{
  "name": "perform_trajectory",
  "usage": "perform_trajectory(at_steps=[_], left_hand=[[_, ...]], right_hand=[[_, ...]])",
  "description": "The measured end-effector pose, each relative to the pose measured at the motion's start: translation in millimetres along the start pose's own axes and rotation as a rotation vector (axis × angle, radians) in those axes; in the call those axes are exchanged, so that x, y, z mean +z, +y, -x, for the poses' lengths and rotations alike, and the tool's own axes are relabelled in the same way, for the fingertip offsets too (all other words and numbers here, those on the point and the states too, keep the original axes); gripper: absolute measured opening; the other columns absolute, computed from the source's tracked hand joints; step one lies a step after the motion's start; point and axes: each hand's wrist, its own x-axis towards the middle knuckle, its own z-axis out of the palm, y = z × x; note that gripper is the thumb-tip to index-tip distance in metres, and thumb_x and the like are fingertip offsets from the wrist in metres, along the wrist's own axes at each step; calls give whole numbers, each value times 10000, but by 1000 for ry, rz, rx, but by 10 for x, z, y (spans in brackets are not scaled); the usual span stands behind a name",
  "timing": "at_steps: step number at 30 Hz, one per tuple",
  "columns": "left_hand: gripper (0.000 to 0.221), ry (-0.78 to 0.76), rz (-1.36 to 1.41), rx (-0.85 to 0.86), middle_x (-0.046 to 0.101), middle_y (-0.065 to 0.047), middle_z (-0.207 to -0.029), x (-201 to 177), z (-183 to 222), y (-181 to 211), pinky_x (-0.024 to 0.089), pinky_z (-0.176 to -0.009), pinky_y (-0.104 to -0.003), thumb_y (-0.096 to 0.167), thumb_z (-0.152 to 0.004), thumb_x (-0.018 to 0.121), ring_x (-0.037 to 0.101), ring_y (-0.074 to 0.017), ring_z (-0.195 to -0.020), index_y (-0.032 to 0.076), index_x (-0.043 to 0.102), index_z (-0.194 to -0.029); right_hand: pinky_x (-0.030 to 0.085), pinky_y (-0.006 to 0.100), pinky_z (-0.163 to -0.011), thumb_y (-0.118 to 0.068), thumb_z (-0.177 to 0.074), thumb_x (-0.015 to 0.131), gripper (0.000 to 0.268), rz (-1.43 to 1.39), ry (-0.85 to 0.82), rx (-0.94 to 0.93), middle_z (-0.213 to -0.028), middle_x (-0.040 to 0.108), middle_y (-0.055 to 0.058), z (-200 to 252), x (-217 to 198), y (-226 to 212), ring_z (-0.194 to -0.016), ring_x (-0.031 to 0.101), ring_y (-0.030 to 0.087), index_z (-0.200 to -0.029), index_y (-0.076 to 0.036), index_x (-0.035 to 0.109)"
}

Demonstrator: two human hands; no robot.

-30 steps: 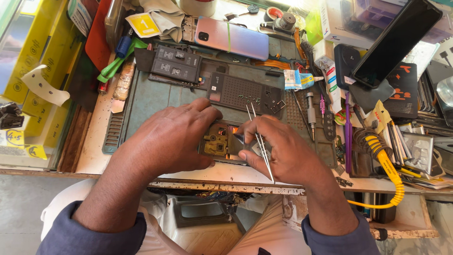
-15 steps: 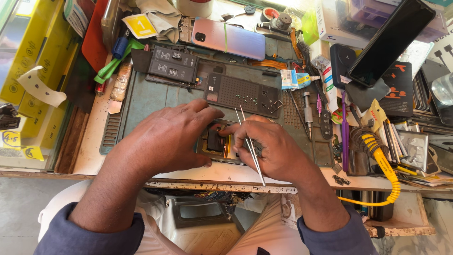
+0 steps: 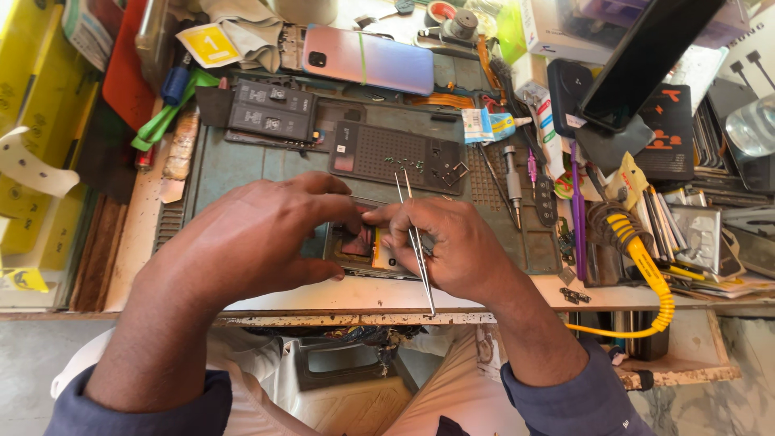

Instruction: The person uses tweezers to adjust internal components and a screwdriver to tighten screws on a disassembled smartphone. The person handles the phone body, battery, and screws while working at a cluttered repair bench.

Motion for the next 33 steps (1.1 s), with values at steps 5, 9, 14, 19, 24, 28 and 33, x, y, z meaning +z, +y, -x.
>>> perform_trajectory(at_steps=[5, 9, 14, 19, 24, 28, 33], left_hand=[[475, 17, -35, 55, 704, -46, -1227, 46, 16, -94, 533, -836, -465, 288, -659, 879, 693, -346, -1011, 186, 764, -1108], [415, 23, -15, 75, 707, -47, -1229, 48, 12, -112, 536, -837, -463, 284, -654, 874, 697, -340, -1003, 193, 778, -1048], [434, 75, -37, 76, 702, -78, -1279, 22, -20, -88, 530, -864, -464, 292, -609, 880, 688, -354, -1032, 169, 784, -1015], [467, 203, -9, 225, 663, -175, -1333, 17, -31, -124, 499, -917, -477, 330, -616, 900, 648, -395, -1135, 124, 789, -1021], [479, 162, 35, 170, 678, -153, -1313, 88, -14, -202, 502, -951, -457, 310, -609, 896, 648, -365, -1168, 148, 800, -1049], [382, 173, 37, 158, 681, -107, -1344, 219, 66, -248, 464, -1009, -445, 325, -629, 899, 623, -346, -1230, 163, 806, -963], [381, 308, 53, 137, 672, -70, -1393, 436, 250, -221, 387, -1097, -455, 360, -658, 890, 560, -346, -1296, 191, 806, -989]], right_hand=[[627, 322, -782, -15, -871, 759, 187, 12, 54, -21, -987, 771, 85, 16, -44, -10, -973, 803, 208, -849, -66, 580], [612, 327, -749, -9, -865, 764, 147, 28, 2, -72, -908, 765, 69, 28, -106, -43, -869, 778, 193, -861, -65, 628], [596, 328, -704, -27, -862, 771, 123, 78, 43, -43, -880, 760, 64, 39, -147, -70, -792, 752, 186, -859, -56, 651], [609, 319, -724, -41, -866, 771, 117, 56, 40, -50, -883, 752, 44, 35, -208, -73, -810, 762, 167, -889, -59, 657], [610, 316, -707, -97, -889, 798, 172, 34, -47, -32, -919, 771, 31, 43, -200, -47, -819, 775, 164, -867, -80, 628], [580, 380, -734, -141, -869, 804, 163, 112, -61, -105, -914, 765, 60, 30, -174, -42, -826, 753, 238, -912, -81, 659], [565, 405, -732, -168, -874, 809, 164, 149, -48, -127, -901, 758, 62, 45, -143, -54, -816, 742, 265, -955, -96, 685]])
